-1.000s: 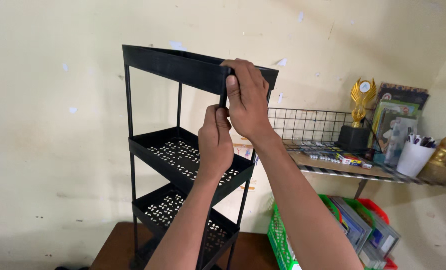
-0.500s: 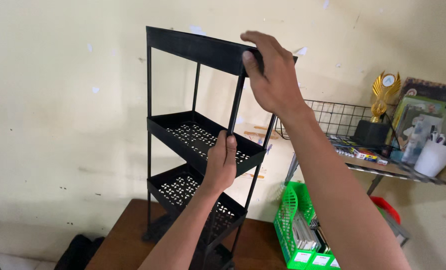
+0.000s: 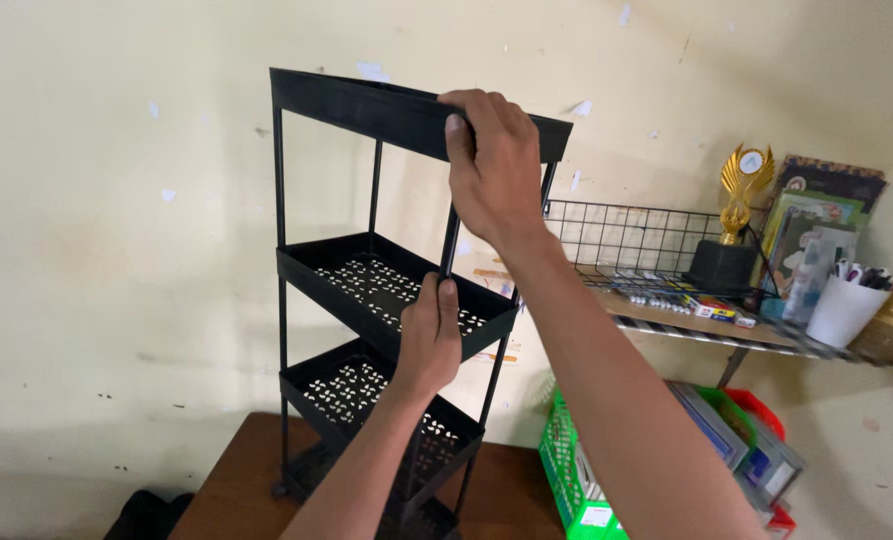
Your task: The person assembles a black three-tier metal shelf by attaching the top frame to the vertical supports and securing it with clips. The person then positions the completed shelf on a wooden table.
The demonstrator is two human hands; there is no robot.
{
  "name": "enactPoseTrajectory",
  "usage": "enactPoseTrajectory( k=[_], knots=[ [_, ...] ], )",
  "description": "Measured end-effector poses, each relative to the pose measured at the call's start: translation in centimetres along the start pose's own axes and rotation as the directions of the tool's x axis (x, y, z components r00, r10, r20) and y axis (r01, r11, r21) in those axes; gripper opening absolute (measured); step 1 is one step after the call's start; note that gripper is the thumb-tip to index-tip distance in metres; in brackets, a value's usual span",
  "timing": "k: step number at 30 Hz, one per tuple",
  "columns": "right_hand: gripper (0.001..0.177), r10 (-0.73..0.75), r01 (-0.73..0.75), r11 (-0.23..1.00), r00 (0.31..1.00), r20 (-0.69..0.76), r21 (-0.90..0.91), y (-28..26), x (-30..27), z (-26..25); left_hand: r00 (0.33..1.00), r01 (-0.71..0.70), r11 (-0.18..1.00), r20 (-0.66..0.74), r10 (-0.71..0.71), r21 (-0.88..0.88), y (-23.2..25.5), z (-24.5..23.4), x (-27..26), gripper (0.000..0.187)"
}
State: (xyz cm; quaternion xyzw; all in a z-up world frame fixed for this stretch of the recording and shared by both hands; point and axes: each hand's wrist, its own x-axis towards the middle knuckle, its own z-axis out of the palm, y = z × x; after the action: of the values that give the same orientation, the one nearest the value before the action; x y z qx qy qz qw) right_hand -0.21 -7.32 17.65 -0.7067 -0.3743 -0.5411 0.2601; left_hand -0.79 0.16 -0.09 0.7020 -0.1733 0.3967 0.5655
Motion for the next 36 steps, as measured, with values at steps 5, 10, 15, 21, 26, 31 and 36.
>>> enactPoseTrajectory(
  k=[5, 10, 15, 21, 26, 31, 36],
  knots=[
    [0.037, -0.017, -0.031, 0.968, 0.982, 0.19, 0.248, 1.2, 1.2, -3.5, 0.977, -0.213, 0.976, 0.0, 0.214, -0.048, 3.0, -1.9, 3.2, 0.047],
    [0.035, -0.19, 0.175, 0.972, 0.977, 0.091, 0.157, 2.6, 2.4, -4.9, 0.994, -0.005, 0.972, -0.104, -0.02, -0.235, 7.1, -1.2, 9.7, 0.055],
    [0.032, 0.163, -0.211, 0.972, 0.925, 0.344, 0.106, 2.0, 2.3, -3.4, 0.988, 0.144, 0.963, -0.017, -0.152, -0.23, 6.1, 0.0, 10.5, 0.075],
    [0.036, -0.01, 0.017, 0.992, 0.999, -0.053, 0.125, 3.2, 0.3, 0.5, 1.0, -0.015, 0.95, 0.021, 0.023, -0.312, 4.6, 0.5, 10.1, 0.07],
    [0.038, -0.029, 0.057, 0.982, 0.988, -0.153, 0.179, 3.7, -0.2, 2.3, 0.988, -0.127, 0.961, -0.114, 0.101, -0.246, 4.7, 0.6, 9.7, 0.065],
    [0.031, 0.027, -0.039, 0.978, 0.998, 0.06, 0.205, 3.1, 1.0, -0.5, 0.982, -0.161, 0.981, -0.119, 0.149, -0.105, 5.1, 0.2, 9.7, 0.057],
    [0.054, 0.065, -0.092, 0.985, 0.983, 0.173, 0.148, 6.3, 0.0, -5.1, 0.99, -0.133, 0.99, -0.044, 0.131, -0.044, 6.6, -2.3, 8.2, 0.05]
  ],
)
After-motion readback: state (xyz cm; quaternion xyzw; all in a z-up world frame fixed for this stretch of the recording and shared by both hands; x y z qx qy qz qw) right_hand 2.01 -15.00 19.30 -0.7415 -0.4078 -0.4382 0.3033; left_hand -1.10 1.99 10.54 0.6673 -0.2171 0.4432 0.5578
